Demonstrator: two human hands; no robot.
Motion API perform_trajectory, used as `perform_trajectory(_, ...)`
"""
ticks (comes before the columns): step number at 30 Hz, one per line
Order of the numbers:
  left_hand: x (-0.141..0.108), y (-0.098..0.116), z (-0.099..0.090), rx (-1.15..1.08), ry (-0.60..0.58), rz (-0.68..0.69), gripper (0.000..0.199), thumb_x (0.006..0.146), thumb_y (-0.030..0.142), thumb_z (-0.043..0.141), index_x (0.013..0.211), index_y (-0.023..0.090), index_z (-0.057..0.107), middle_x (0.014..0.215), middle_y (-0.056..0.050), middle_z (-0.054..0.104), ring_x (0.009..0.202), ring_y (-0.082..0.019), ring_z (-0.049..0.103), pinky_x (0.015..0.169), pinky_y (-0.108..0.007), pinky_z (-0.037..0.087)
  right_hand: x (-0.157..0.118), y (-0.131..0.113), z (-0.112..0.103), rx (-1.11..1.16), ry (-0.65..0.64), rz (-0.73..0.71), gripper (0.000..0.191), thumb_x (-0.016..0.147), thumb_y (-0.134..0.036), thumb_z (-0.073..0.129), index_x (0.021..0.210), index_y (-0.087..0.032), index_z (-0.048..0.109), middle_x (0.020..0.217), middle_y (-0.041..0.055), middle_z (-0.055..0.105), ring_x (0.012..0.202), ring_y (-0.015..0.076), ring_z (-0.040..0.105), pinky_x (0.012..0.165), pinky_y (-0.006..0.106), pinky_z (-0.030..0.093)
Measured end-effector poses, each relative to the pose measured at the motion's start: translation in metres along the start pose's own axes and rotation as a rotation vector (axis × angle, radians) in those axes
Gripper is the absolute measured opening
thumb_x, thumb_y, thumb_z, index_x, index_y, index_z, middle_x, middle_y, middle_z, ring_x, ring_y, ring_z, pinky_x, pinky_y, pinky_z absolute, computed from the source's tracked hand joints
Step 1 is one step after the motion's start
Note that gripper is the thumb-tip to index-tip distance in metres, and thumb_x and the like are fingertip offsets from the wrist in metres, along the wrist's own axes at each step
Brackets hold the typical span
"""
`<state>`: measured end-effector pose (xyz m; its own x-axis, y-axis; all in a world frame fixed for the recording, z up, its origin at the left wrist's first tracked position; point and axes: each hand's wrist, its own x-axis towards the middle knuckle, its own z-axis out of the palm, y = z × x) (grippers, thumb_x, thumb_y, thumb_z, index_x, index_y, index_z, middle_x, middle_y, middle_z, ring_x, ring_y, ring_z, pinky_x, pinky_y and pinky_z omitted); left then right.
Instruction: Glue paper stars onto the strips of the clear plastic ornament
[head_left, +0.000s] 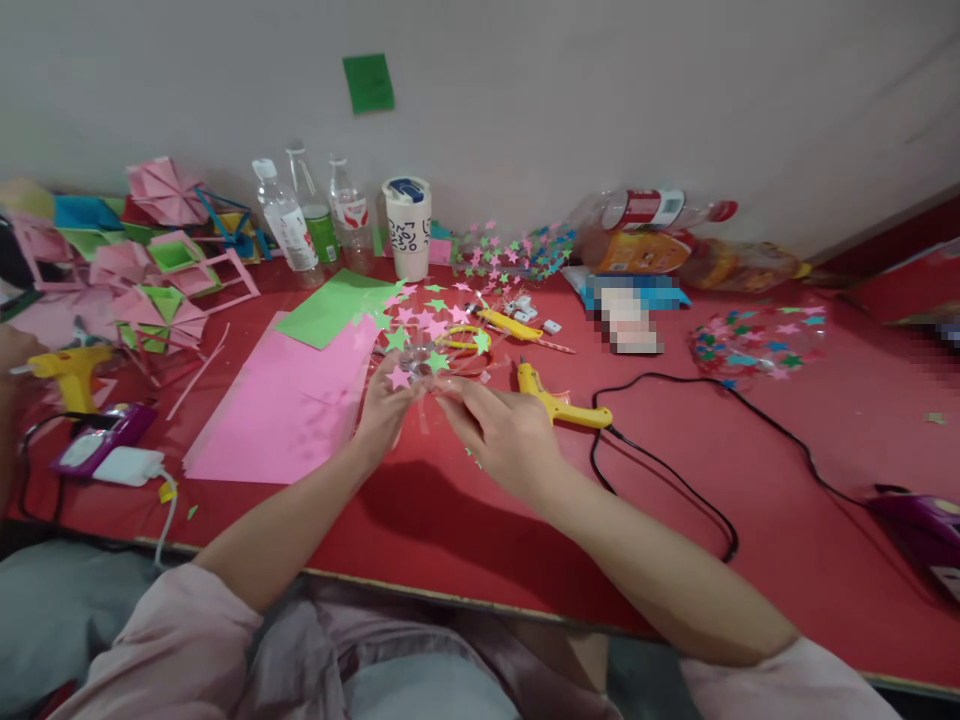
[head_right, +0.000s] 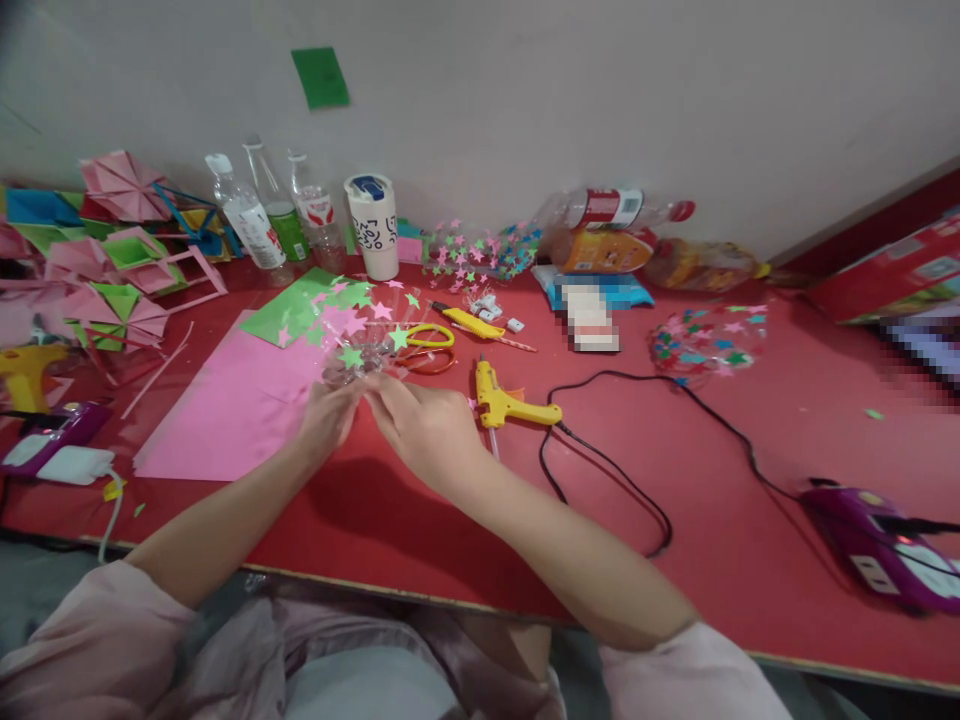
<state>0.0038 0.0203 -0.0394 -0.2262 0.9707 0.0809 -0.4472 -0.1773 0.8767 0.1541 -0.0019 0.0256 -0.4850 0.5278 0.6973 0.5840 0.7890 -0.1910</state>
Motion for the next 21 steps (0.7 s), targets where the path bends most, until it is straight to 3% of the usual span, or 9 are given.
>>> perform_trajectory(11,-0.001,0.010,0.004,0.008,-0.030,0.018,0.031,0.057,0.025,0.078,0.080,0.019,0.057,0.074,0.002,0.063,0.070,-0.013,0.063,0.069,-0.026,0.050,0.002,0.000,-0.008,0.056,0.019,-0.002,0.019,0.091,-0.020,0.048,0.103,-0.015,0.062,0.064,-0.0020,0.067,0.050,0.0072,0.055,0.050,0.019,0.036)
perform_trajectory(16,0.005,-0.002,-0.008,0.051,0.107,0.073,0.031,0.055,0.018,0.075,0.079,0.021,0.055,0.074,0.002,0.063,0.075,-0.014,0.064,0.073,-0.027,0.051,0.003,0.006,-0.006,0.023,0.061,-0.068,0.014,0.088,-0.015,0.049,0.095,-0.016,0.061,0.056,-0.0045,0.062,0.045,0.0060,0.050,0.048,0.019,0.034)
perform_trajectory(21,0.012,-0.015,-0.021,0.038,0.081,0.051,0.030,0.055,0.011,0.068,0.078,0.026,0.054,0.074,0.005,0.063,0.074,-0.013,0.064,0.071,-0.025,0.051,0.003,0.012,-0.007,0.055,0.088,-0.119,0.011,0.082,-0.012,0.049,0.084,-0.017,0.059,0.053,-0.0055,0.056,0.044,0.0061,0.047,0.047,0.020,0.033)
